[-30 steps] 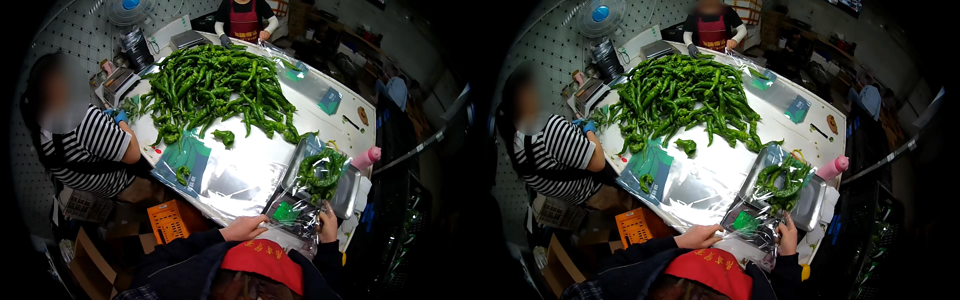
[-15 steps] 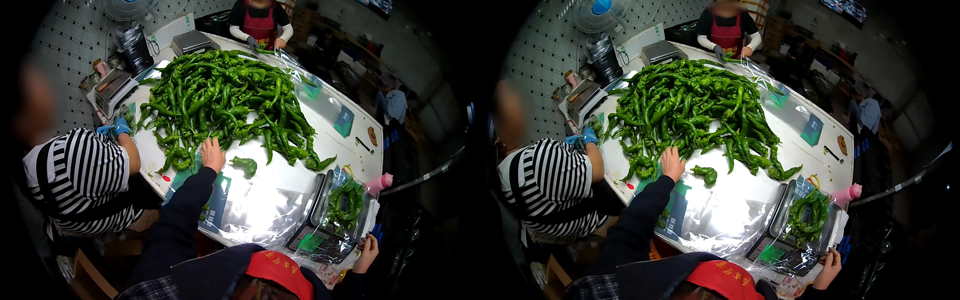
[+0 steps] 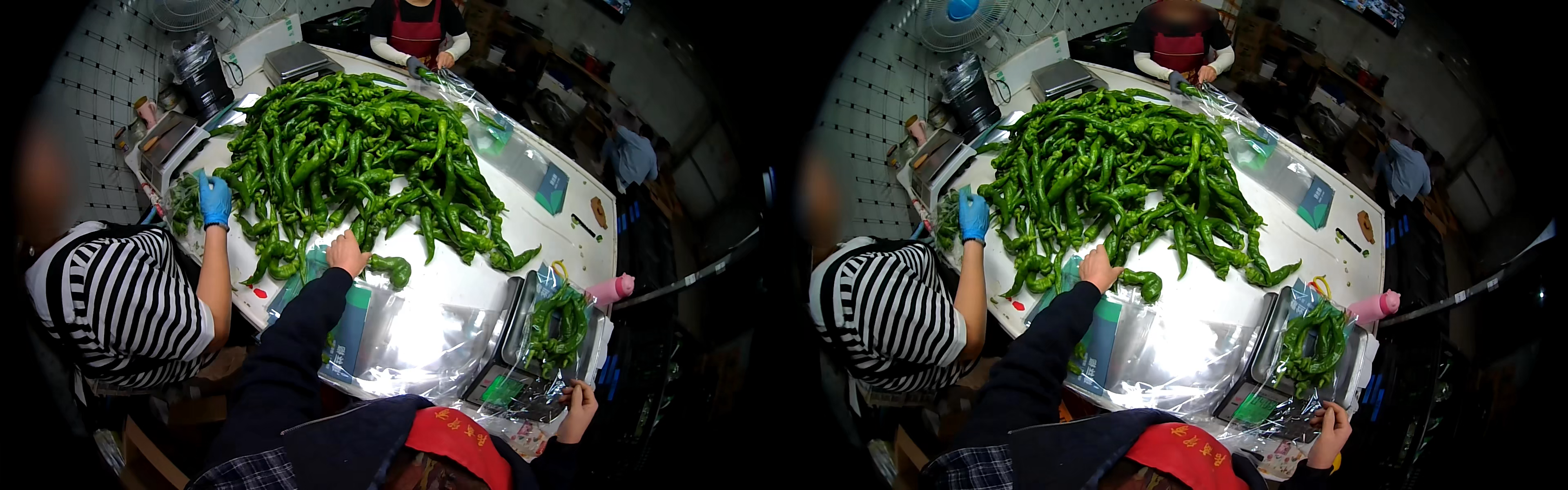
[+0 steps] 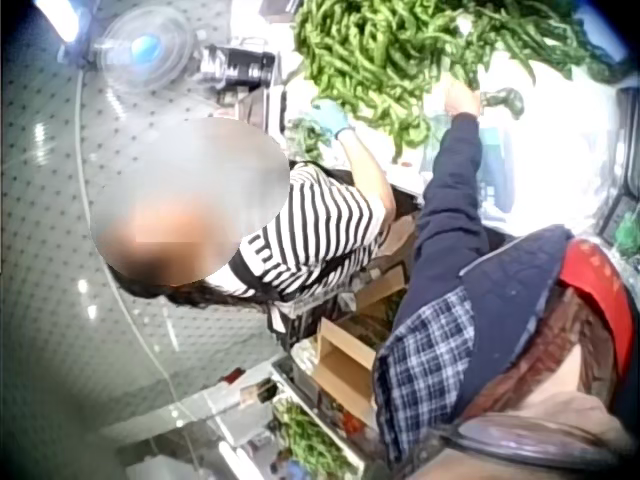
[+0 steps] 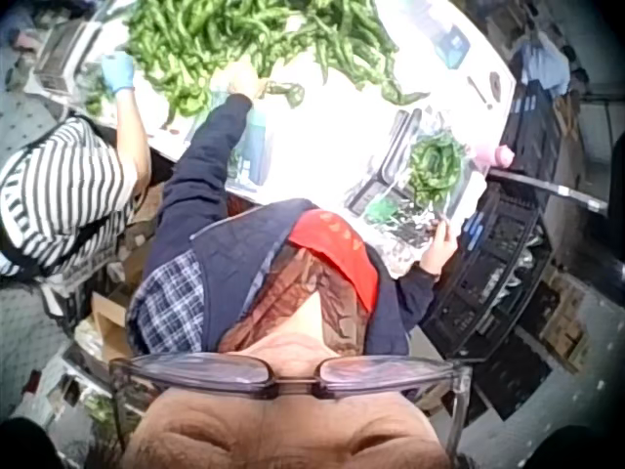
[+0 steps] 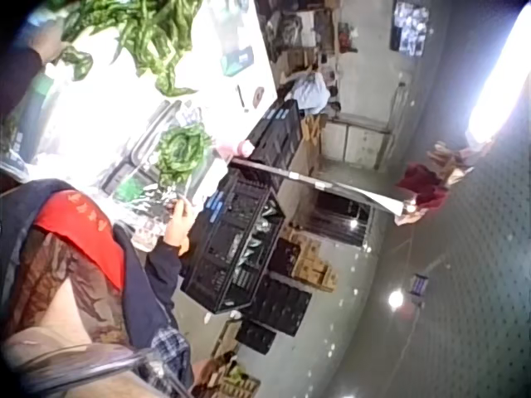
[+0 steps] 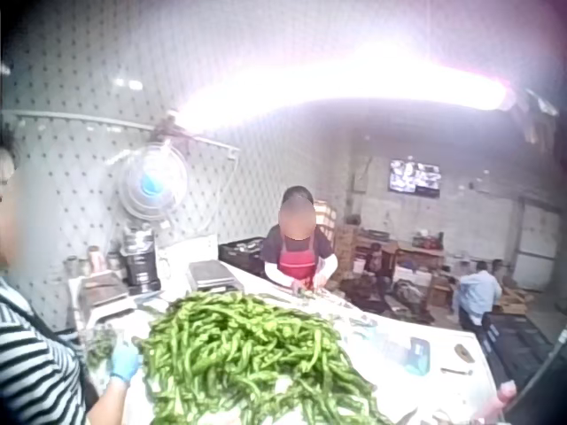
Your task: The person places green peppers into clear plastic bags, weighs each bag on a digital scale, and then places the sealed bags into a black crate. The process is repeated multiple times with a coworker sorting peppers nearby.
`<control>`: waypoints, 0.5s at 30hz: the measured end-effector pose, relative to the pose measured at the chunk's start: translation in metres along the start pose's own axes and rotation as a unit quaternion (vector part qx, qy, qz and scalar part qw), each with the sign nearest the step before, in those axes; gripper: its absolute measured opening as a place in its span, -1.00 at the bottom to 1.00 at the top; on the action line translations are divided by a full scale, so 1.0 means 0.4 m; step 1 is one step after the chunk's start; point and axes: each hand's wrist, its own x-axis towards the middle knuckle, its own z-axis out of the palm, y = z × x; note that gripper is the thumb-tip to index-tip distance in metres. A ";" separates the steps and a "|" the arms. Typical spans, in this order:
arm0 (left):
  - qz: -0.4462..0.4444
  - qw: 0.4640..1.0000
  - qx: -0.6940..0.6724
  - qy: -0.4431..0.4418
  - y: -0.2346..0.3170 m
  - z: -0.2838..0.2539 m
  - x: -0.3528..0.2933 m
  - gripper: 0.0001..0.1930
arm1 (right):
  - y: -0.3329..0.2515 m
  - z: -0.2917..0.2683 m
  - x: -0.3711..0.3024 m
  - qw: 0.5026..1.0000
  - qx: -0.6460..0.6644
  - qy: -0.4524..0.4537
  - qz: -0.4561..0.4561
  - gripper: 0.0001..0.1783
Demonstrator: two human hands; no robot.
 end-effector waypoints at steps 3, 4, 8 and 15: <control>0.034 0.996 0.071 0.048 0.026 0.014 -0.026 -0.13 | 0.003 0.008 0.006 1.000 0.005 -0.024 0.003 -0.78; 0.034 0.994 0.084 0.061 0.033 0.017 -0.034 -0.10 | -0.001 0.012 0.004 1.000 0.008 -0.027 0.005 -0.79; 0.015 0.995 0.094 0.023 0.023 0.021 -0.011 0.02 | 0.020 0.007 0.007 0.999 0.005 -0.049 -0.005 -0.79; 0.092 0.982 0.150 0.068 -0.018 -0.022 0.002 -0.12 | 0.014 -0.010 -0.004 0.998 0.036 -0.042 -0.008 -0.78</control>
